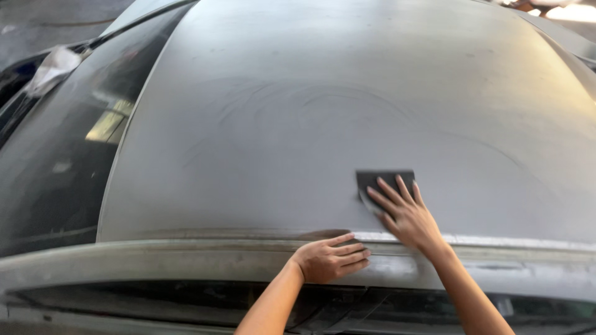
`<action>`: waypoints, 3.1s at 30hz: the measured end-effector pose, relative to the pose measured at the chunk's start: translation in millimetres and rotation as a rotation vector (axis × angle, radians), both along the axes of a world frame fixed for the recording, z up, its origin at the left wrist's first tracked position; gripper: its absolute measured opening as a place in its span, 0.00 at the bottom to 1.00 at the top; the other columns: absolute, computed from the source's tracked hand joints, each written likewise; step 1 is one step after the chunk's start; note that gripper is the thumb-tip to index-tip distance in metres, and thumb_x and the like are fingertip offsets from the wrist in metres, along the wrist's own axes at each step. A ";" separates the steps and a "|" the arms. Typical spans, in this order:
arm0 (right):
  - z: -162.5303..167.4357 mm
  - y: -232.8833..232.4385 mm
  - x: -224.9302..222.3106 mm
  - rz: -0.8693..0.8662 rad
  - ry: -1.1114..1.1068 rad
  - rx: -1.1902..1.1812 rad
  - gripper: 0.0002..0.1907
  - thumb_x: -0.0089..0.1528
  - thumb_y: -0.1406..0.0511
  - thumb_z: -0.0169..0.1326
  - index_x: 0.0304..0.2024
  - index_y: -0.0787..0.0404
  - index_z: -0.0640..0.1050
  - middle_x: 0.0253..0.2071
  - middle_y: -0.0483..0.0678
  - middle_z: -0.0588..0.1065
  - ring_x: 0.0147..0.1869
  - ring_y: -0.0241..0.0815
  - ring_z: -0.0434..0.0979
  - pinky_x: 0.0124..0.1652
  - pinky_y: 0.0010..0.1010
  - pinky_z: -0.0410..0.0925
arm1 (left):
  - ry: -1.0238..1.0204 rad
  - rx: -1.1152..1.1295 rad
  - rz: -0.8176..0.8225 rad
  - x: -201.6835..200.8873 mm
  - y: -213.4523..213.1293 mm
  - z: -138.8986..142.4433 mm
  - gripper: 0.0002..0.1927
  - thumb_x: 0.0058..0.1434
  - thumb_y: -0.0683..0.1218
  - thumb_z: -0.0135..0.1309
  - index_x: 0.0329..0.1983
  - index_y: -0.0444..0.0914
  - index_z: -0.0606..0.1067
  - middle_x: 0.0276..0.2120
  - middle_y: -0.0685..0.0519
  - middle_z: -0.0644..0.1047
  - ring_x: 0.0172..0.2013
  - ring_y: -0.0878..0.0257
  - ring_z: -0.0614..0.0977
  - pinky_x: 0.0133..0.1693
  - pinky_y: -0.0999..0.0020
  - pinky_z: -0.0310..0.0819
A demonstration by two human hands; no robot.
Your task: The person sands the roof of a car by hand using a black sanding block, moving it in overlapping circular and linear strokes across the primed panel. They steady themselves with their other hand on the roof and work around the windshield area, covering different sections of the panel.
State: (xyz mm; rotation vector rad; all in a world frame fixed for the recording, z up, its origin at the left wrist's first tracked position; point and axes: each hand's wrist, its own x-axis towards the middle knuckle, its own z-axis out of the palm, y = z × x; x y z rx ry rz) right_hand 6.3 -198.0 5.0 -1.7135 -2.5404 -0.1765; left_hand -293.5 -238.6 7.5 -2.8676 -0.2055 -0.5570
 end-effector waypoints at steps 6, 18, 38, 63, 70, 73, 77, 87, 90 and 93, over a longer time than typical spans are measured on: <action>19.3 131.7 104.5 -0.399 0.191 -0.179 0.31 0.69 0.46 0.30 0.75 0.31 0.49 0.80 0.39 0.39 0.83 0.55 0.32 0.73 0.58 0.31 | -0.010 0.027 -0.011 -2.7 0.1 -3.0 0.20 0.70 0.49 0.49 0.65 0.47 0.75 0.67 0.60 0.72 0.69 0.64 0.70 0.75 0.57 0.57; 11.6 -104.9 129.6 -0.354 0.166 -0.024 0.30 0.70 0.59 0.40 0.76 0.44 0.56 0.80 0.48 0.49 0.83 0.52 0.38 0.74 0.49 0.32 | 0.025 -0.054 -0.057 12.9 -0.2 -3.9 0.22 0.67 0.45 0.46 0.64 0.40 0.74 0.67 0.51 0.72 0.67 0.58 0.70 0.71 0.50 0.54; 33.3 -63.5 226.2 -0.836 0.153 -0.154 0.32 0.72 0.52 0.33 0.78 0.42 0.47 0.81 0.44 0.39 0.83 0.64 0.32 0.71 0.58 0.37 | 0.006 -0.188 -0.045 28.3 -7.7 17.7 0.24 0.65 0.43 0.44 0.65 0.38 0.71 0.65 0.51 0.71 0.66 0.58 0.69 0.69 0.53 0.56; 16.3 -76.9 203.5 -0.246 -0.098 0.299 0.22 0.74 0.66 0.41 0.71 0.57 0.61 0.83 0.45 0.53 0.87 0.55 0.45 0.79 0.61 0.43 | -0.056 -0.224 -0.046 25.1 -5.5 6.8 0.21 0.67 0.43 0.43 0.63 0.40 0.73 0.65 0.53 0.73 0.66 0.60 0.70 0.71 0.51 0.53; 46.9 -60.0 -11.3 -0.085 0.107 -0.070 0.31 0.71 0.43 0.27 0.76 0.36 0.57 0.80 0.40 0.48 0.83 0.55 0.32 0.75 0.55 0.26 | -0.035 -0.173 -0.044 26.5 -4.8 7.7 0.25 0.63 0.43 0.43 0.64 0.37 0.73 0.64 0.51 0.72 0.65 0.59 0.70 0.70 0.51 0.53; 41.3 36.1 -18.4 -0.008 0.007 -0.102 0.30 0.70 0.47 0.34 0.75 0.33 0.57 0.80 0.40 0.49 0.83 0.57 0.34 0.74 0.57 0.30 | -0.026 -0.147 -0.055 27.7 -4.5 10.3 0.27 0.61 0.43 0.43 0.65 0.37 0.71 0.65 0.51 0.71 0.66 0.59 0.69 0.69 0.51 0.53; 31.4 105.2 103.5 -0.353 0.098 -0.147 0.29 0.71 0.52 0.37 0.75 0.32 0.53 0.81 0.39 0.45 0.84 0.55 0.35 0.74 0.55 0.30 | 0.017 -0.182 -0.023 29.7 -6.8 11.5 0.26 0.63 0.43 0.43 0.66 0.39 0.69 0.67 0.54 0.69 0.67 0.60 0.67 0.69 0.51 0.52; 20.1 -95.0 185.5 -0.571 0.188 0.010 0.29 0.74 0.56 0.30 0.78 0.44 0.48 0.82 0.39 0.44 0.87 0.45 0.34 0.78 0.44 0.27 | 0.021 -0.207 -0.036 32.2 -7.3 15.8 0.24 0.67 0.44 0.42 0.66 0.39 0.69 0.65 0.53 0.71 0.65 0.59 0.69 0.70 0.50 0.53; 28.4 -105.1 59.0 -0.294 -0.028 0.020 0.27 0.72 0.52 0.37 0.74 0.33 0.57 0.81 0.35 0.42 0.83 0.38 0.21 0.76 0.44 0.21 | 0.026 -0.200 -0.034 33.5 -7.3 18.9 0.25 0.65 0.43 0.42 0.66 0.39 0.69 0.65 0.51 0.71 0.65 0.59 0.70 0.70 0.51 0.53; 37.0 -57.0 -27.1 -0.125 0.096 -0.087 0.29 0.71 0.45 0.38 0.75 0.32 0.55 0.80 0.38 0.46 0.83 0.53 0.31 0.75 0.58 0.27 | 0.036 -0.204 -0.038 34.0 -7.7 20.3 0.26 0.63 0.44 0.42 0.66 0.39 0.69 0.65 0.50 0.70 0.66 0.58 0.69 0.70 0.51 0.53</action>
